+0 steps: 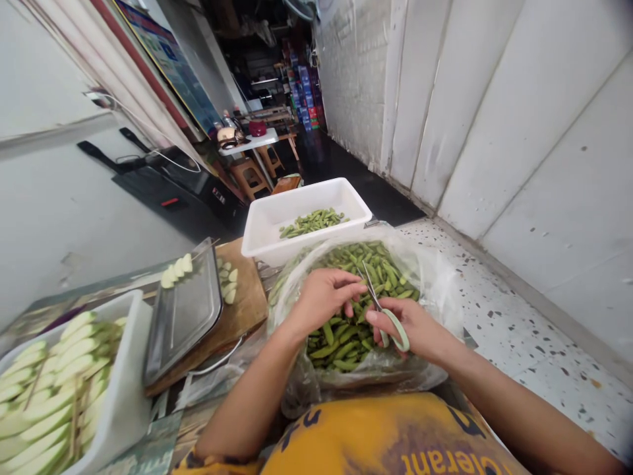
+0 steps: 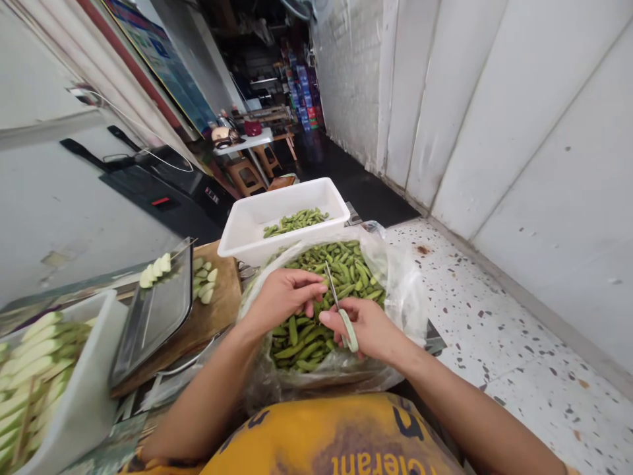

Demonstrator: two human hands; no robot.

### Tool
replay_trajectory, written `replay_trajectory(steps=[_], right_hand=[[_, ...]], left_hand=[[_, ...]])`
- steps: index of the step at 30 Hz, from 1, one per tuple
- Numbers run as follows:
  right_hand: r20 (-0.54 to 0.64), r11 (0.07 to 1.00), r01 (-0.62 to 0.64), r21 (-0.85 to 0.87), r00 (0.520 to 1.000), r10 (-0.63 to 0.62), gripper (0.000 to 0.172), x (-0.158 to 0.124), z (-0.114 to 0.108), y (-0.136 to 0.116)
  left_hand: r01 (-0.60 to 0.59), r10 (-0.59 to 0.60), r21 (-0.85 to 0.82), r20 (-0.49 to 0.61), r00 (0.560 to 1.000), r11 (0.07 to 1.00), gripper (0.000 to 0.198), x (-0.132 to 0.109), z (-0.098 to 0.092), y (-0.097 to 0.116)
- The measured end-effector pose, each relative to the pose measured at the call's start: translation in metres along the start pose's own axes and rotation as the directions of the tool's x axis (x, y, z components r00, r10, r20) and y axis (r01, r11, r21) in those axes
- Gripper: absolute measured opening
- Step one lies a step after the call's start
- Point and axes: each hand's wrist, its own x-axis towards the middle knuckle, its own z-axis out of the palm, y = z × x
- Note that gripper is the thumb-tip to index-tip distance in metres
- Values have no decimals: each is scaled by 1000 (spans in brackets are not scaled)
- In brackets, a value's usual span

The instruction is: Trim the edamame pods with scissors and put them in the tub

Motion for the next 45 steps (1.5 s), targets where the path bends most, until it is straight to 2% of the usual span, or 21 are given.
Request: replay_trajectory(steps=[2, 5, 10, 13, 17, 19, 21, 23, 24, 26, 28, 30, 34, 36, 45], right_hand=[[-2, 1000, -14, -22, 1000, 14, 51, 0, 0, -1], [-1, 999, 2, -41, 1000, -2, 51, -1, 0, -3], [-20, 991, 80, -105, 996, -83, 39, -3, 0, -7], [-10, 992, 101, -72, 995, -102, 35, -3, 1, -3], [-41, 996, 89, -29, 995, -90, 40, -1, 3, 5], [-48, 997, 71, 3, 996, -71, 42, -2, 2, 5], [-26, 996, 58, 63, 998, -57, 47, -3, 2, 2], [10, 992, 59, 111, 998, -60, 52, -4, 2, -2], [24, 990, 65, 122, 997, -68, 53, -5, 3, -4], [39, 990, 69, 127, 996, -75, 54, -6, 4, -6], [35, 990, 71, 120, 997, -75, 54, -5, 6, -5], [28, 991, 79, 111, 996, -83, 53, -3, 7, -3], [-3, 993, 97, 73, 995, -97, 52, 0, 7, -1], [-13, 994, 99, 51, 995, -98, 52, 1, 5, -1], [-6, 997, 71, 40, 997, -70, 59, 0, 3, 1]], left_hand=[[41, -39, -71, 23, 999, 997, 19, 0, 2, 1], [60, -56, -92, 47, 997, 994, 22, 2, 1, 3], [64, -61, -64, 55, 997, 996, 24, -1, -4, 4], [64, -59, -52, 101, 993, 997, 27, -3, -6, 3], [84, -76, -43, 155, 985, 996, 29, 0, -8, -2], [45, -39, -62, 94, 995, 997, 26, 3, -9, -7], [-14, 6, -124, -63, 998, 992, 25, 7, -9, -11], [-33, -11, -257, -171, 985, 966, 26, 8, -9, -13], [-21, -40, -342, -170, 985, 940, 28, 8, -9, -12], [21, -80, -486, -101, 992, 874, 31, 6, -8, -10], [49, -84, -553, -39, 996, 832, 32, 3, -5, -5], [52, -81, -545, -29, 996, 837, 31, -1, 0, -2], [4, -65, -446, -120, 991, 895, 30, -6, 10, 1], [-9, -50, -410, -133, 990, 912, 30, -7, 13, 2], [-42, -33, -321, -225, 974, 946, 22, -11, 13, 7]])
